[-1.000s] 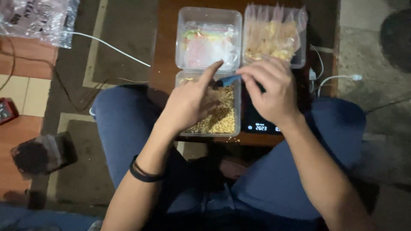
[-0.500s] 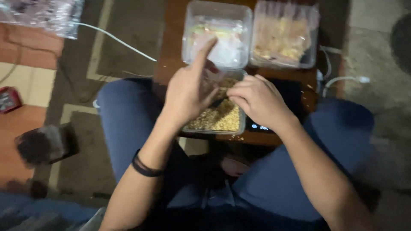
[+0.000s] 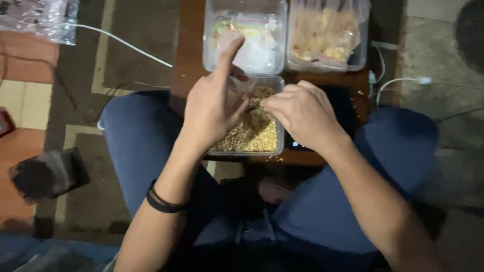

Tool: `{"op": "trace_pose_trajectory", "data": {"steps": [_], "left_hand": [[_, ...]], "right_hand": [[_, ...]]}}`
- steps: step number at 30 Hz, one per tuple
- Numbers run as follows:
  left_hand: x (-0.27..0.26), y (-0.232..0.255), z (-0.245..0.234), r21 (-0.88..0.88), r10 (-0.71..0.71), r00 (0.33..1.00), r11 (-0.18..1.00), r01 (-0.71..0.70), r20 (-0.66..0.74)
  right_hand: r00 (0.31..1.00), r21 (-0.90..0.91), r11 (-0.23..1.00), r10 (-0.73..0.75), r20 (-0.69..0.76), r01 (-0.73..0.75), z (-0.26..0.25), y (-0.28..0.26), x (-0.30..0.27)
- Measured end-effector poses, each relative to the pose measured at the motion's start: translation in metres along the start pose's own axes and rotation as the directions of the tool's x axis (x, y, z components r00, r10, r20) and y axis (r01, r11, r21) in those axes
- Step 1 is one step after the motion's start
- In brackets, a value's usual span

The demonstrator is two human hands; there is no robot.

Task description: The person is manually filling small plastic bags with a granular snack product using a small spoon and placing the filled bags into a storage container.

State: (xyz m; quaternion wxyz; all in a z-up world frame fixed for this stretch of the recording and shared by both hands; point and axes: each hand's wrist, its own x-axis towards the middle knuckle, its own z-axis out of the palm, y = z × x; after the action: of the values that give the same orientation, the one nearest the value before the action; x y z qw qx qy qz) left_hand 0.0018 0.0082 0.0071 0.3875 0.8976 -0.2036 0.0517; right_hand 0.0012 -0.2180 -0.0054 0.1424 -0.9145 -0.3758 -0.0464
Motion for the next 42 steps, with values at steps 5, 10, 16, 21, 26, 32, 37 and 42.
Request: {"op": "trace_pose_trajectory", "data": {"steps": [5,10,16,21,26,32,37,42], "left_hand": [[0.002,-0.004,0.0,0.006,0.0,1.0,1.0,0.0,-0.012],[-0.002,-0.009,0.005,0.029,0.028,1.0,0.999,-0.027,-0.01],[-0.002,0.0,0.0,-0.037,0.067,0.997,0.997,-0.066,0.036],[-0.003,-0.001,0.002,-0.018,0.077,0.997,0.997,-0.077,0.017],[-0.004,-0.003,0.002,-0.026,0.054,0.998,0.998,-0.053,0.032],[0.001,0.0,-0.003,-0.018,0.059,0.991,0.998,-0.057,0.121],[0.001,-0.009,0.007,0.076,-0.005,0.971,0.997,-0.013,0.24],[0.0,-0.006,0.005,0.111,-0.009,0.957,0.993,-0.025,0.291]], "right_hand": [[0.996,0.117,0.992,0.059,-0.063,-0.051,-0.015,-0.003,0.003],[0.999,0.127,0.992,0.012,0.045,-0.018,0.001,-0.007,0.006],[0.983,0.085,0.981,0.171,0.068,-0.176,-0.017,-0.002,0.004],[0.961,0.121,0.977,0.143,0.238,-0.175,0.006,-0.006,0.006],[0.927,0.169,0.935,0.259,0.27,-0.31,-0.007,-0.007,0.014],[0.911,0.326,0.854,0.405,0.075,-0.406,-0.028,0.017,0.005],[0.85,0.377,0.792,0.526,-0.022,-0.48,-0.022,0.027,0.002],[0.812,0.401,0.773,0.573,-0.109,-0.492,-0.028,0.016,0.002]]}}
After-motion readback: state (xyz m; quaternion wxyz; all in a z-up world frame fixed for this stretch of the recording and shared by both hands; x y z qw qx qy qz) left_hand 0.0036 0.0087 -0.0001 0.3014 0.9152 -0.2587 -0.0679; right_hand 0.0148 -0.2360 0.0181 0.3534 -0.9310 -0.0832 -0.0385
